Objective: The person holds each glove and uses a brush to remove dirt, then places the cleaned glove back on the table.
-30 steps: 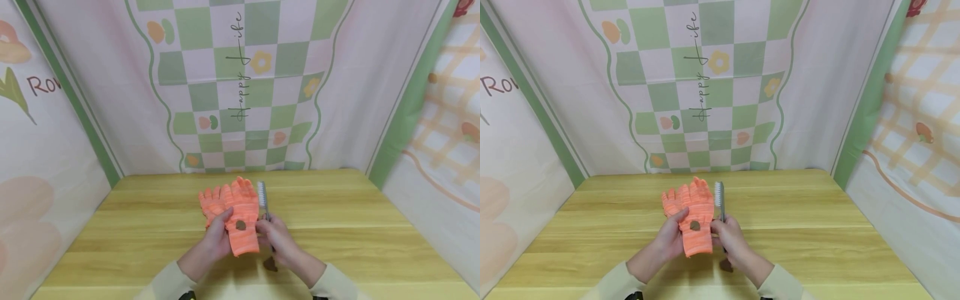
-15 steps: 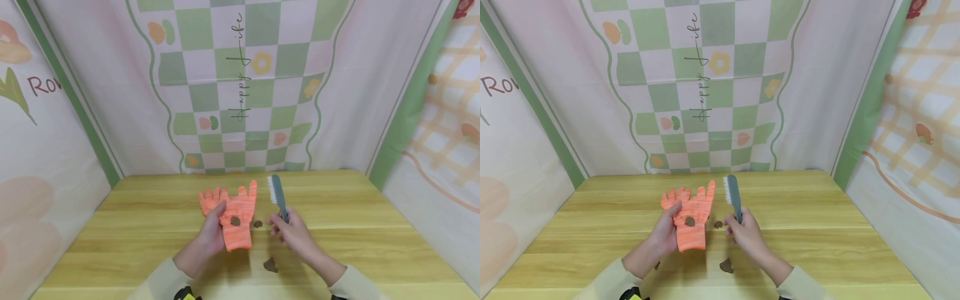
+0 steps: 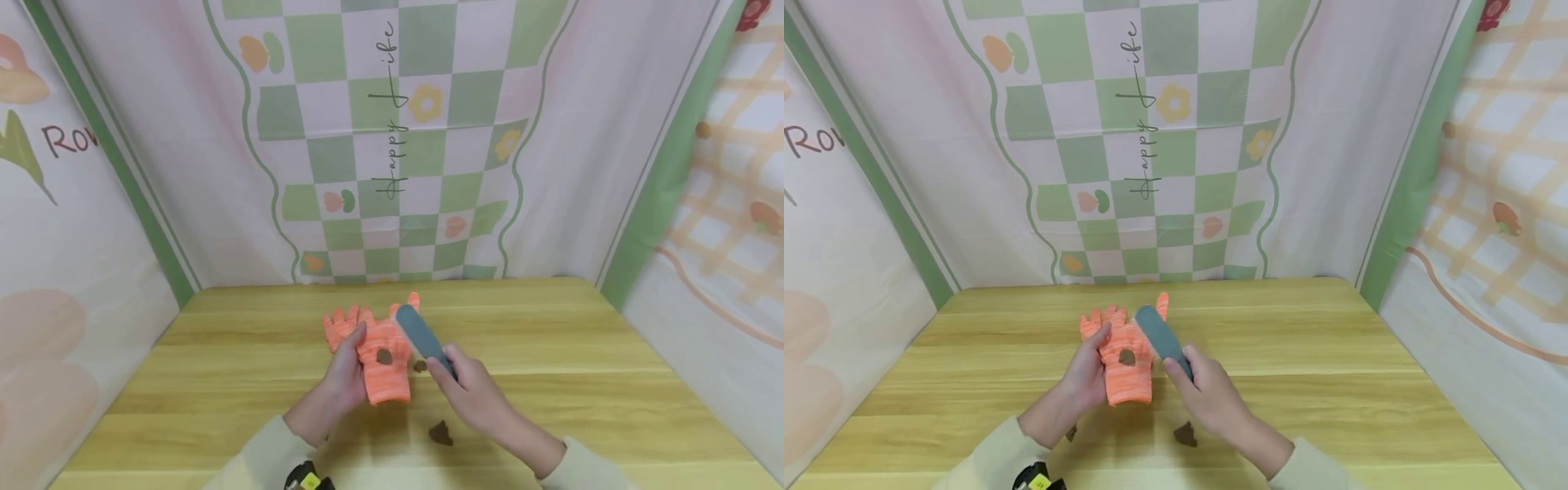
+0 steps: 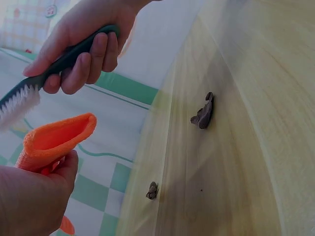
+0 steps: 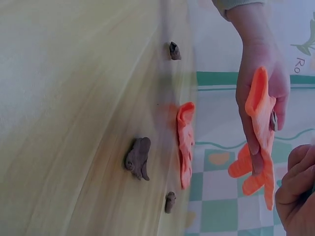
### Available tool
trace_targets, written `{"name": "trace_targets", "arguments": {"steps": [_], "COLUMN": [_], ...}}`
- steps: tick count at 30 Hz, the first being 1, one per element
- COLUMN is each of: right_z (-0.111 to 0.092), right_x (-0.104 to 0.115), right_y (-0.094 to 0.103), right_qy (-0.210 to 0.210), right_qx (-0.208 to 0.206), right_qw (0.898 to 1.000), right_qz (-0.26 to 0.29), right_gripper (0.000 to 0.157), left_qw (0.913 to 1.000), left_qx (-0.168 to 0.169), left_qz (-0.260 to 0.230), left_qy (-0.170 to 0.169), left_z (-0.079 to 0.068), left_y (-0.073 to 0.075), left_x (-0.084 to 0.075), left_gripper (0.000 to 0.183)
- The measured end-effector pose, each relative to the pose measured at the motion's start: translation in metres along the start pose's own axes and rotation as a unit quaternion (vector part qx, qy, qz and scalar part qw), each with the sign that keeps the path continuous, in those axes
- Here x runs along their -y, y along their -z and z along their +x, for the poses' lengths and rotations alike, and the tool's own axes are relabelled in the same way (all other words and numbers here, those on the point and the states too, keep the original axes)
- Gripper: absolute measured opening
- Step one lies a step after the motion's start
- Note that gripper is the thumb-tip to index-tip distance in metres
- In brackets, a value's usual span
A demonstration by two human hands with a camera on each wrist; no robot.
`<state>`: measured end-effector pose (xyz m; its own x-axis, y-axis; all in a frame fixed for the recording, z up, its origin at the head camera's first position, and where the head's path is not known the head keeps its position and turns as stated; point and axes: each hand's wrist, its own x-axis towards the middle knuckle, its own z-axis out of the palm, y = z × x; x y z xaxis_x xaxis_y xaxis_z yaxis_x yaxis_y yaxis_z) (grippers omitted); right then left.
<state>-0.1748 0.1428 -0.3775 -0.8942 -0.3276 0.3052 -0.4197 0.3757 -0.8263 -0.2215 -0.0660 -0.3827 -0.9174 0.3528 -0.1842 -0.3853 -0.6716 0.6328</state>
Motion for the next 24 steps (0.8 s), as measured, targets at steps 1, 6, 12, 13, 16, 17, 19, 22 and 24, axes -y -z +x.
{"name": "trace_targets", "arguments": {"steps": [1,6,12,13,16,17,19,22,24], "right_z": [0.0,-0.002,-0.001,-0.001,-0.001,-0.001,-0.001,-0.001,-0.001], "right_x": [0.0,0.002,0.002,0.001,-0.001,-0.002,-0.003,-0.005,-0.005], "right_y": [-0.001,-0.006,-0.011,-0.012,-0.014,-0.014,-0.015,-0.015,-0.015], "right_qy": [0.007,0.017,0.016,0.014,0.002,-0.002,-0.012,-0.02,-0.021], "right_qx": [0.005,0.012,0.03,0.037,0.055,0.059,0.065,0.067,0.067], "right_qw": [1.0,0.994,0.986,0.985,0.98,0.978,0.975,0.972,0.969], "right_qz": [-0.017,-0.103,-0.162,-0.167,-0.191,-0.198,-0.211,-0.226,-0.238], "right_gripper": [0.02,0.021,0.026,0.028,0.032,0.033,0.036,0.039,0.041], "left_qw": [1.0,0.9999,0.9996,0.9996,0.9995,0.9994,0.9991,0.9985,0.9983], "left_qx": [0.0,0.007,0.017,0.017,0.014,0.014,0.014,0.011,0.007], "left_qz": [0.0,0.008,-0.006,-0.006,0.009,0.014,0.023,0.034,0.037], "left_qy": [0.002,0.005,0.02,0.023,0.026,0.029,0.032,0.043,0.044], "left_z": [0.0,0.001,0.004,0.004,0.003,0.003,0.002,0.001,0.002], "left_y": [0.0,0.0,-0.001,-0.001,-0.001,-0.001,-0.002,-0.001,-0.001], "left_x": [0.0,0.002,0.005,0.006,0.007,0.008,0.008,0.01,0.011], "left_gripper": [0.055,0.056,0.056,0.055,0.055,0.056,0.057,0.058,0.057]}}
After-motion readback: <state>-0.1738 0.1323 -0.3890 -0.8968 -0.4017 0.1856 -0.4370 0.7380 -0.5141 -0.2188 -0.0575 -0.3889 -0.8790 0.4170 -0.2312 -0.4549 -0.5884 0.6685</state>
